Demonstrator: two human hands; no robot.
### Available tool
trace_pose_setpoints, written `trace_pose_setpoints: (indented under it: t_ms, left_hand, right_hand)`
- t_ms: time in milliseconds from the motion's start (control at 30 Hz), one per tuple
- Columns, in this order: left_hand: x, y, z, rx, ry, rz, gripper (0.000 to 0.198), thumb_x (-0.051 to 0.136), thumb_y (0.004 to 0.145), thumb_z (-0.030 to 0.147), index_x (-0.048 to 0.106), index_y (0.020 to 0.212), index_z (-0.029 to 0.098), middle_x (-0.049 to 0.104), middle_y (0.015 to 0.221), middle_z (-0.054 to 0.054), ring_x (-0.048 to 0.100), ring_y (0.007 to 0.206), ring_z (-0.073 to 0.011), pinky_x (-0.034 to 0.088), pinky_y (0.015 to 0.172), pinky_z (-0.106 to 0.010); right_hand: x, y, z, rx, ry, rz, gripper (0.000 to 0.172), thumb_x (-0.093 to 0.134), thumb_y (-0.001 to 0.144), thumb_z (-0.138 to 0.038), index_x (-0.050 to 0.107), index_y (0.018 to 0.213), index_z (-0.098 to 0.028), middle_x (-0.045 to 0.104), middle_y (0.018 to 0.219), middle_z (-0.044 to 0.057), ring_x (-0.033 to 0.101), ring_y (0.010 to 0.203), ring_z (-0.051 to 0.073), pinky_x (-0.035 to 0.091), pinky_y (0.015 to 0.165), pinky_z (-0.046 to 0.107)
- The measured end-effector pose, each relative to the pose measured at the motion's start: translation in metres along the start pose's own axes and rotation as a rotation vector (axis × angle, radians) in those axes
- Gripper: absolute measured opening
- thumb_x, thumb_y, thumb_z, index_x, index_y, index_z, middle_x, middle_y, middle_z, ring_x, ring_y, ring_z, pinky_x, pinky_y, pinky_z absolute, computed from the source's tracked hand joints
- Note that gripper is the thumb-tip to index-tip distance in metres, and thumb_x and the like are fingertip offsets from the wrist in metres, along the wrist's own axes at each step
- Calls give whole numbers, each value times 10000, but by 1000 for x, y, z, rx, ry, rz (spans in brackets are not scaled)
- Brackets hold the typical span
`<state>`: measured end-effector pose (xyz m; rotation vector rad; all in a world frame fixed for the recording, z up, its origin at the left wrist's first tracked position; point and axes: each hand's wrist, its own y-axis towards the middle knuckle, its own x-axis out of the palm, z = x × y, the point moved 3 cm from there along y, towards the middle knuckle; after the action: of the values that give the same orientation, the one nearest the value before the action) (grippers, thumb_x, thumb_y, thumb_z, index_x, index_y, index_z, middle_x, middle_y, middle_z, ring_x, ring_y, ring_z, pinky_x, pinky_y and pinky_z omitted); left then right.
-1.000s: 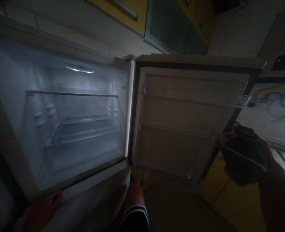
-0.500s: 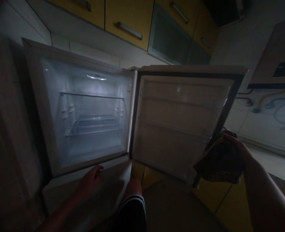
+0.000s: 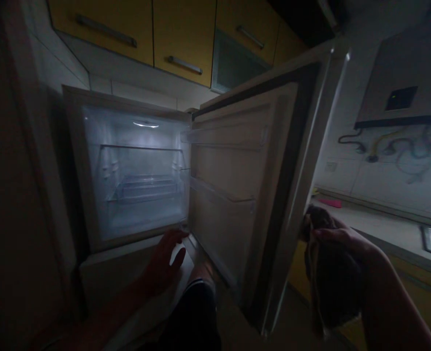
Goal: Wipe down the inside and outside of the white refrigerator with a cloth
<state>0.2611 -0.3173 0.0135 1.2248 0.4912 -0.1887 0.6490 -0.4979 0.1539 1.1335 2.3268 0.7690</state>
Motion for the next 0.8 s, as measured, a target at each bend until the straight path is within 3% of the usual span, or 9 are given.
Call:
trace_pose_setpoints:
  t_ms: [67, 133, 233, 333, 433, 567, 667, 800]
  left_hand:
    - [-11, -6, 30, 84, -24, 50, 454, 433, 1147, 367, 499, 1585, 265, 657, 1444, -163, 645, 1357, -281, 580, 1128, -487]
    - [-23, -13, 57, 146, -54, 33, 586, 398, 1147, 497, 399, 1687, 267, 602, 1551, -191, 595, 1446, -324, 561, 1168, -536]
    - [-40, -23, 83, 121, -33, -60, 789, 371, 1099, 706, 289, 1765, 292, 511, 1678, -192, 522, 1544, -366, 542, 1217, -579]
    - [-55, -30, 91, 28, 25, -37, 1005, 442, 991, 875, 234, 1787, 299, 427, 1711, -219, 492, 1567, -417, 561, 1207, -625]
    - [-74, -37, 84, -106, 54, 151, 1235, 573, 862, 965, 187, 1783, 238, 390, 1669, -269, 529, 1500, -458, 606, 1145, -649]
    - [-104, -51, 60, -274, 208, 259, 1049, 764, 915, 708, 272, 1724, 255, 494, 1557, -227, 638, 1304, -369, 650, 1074, -561]
    - [-125, -60, 33, -350, 264, 343, 905, 699, 972, 626, 312, 1692, 237, 499, 1534, -209, 643, 1263, -334, 644, 1046, -514]
    - [-149, -68, -15, -408, 405, 514, 791, 528, 1036, 637, 396, 1661, 170, 484, 1532, -220, 552, 1375, -381, 514, 1191, -611]
  right_hand:
    - [4, -8, -14, 43, 164, -261, 365, 741, 784, -500, 823, 978, -203, 710, 682, 74, 641, 575, 184, 442, 571, 358]
    - [14, -12, -29, 64, 263, -518, 466, 855, 650, -407, 859, 1058, -181, 762, 734, 71, 677, 628, 202, 484, 574, 326]
    - [41, -14, -51, -9, 266, -687, 588, 985, 531, -301, 881, 1099, -191, 841, 895, 90, 759, 758, 268, 611, 644, 356]
    - [86, -23, -76, -190, 209, -864, 697, 1020, 609, -316, 849, 1281, -241, 863, 1029, 61, 801, 868, 286, 681, 751, 385]
    - [131, -39, -106, -431, 141, -1040, 741, 991, 747, -386, 771, 1446, -278, 851, 1175, 40, 808, 998, 272, 678, 896, 375]
    - [174, -52, -130, -634, 134, -1128, 723, 952, 810, -406, 734, 1494, -313, 811, 1346, 37, 780, 1182, 292, 614, 1085, 420]
    - [200, -49, -124, -616, 150, -1123, 745, 939, 821, -408, 706, 1523, -316, 786, 1412, 56, 752, 1265, 324, 575, 1155, 489]
    - [234, -42, -97, -369, 279, -1200, 810, 933, 848, -425, 627, 1587, -299, 815, 1360, 64, 782, 1215, 321, 611, 1106, 501]
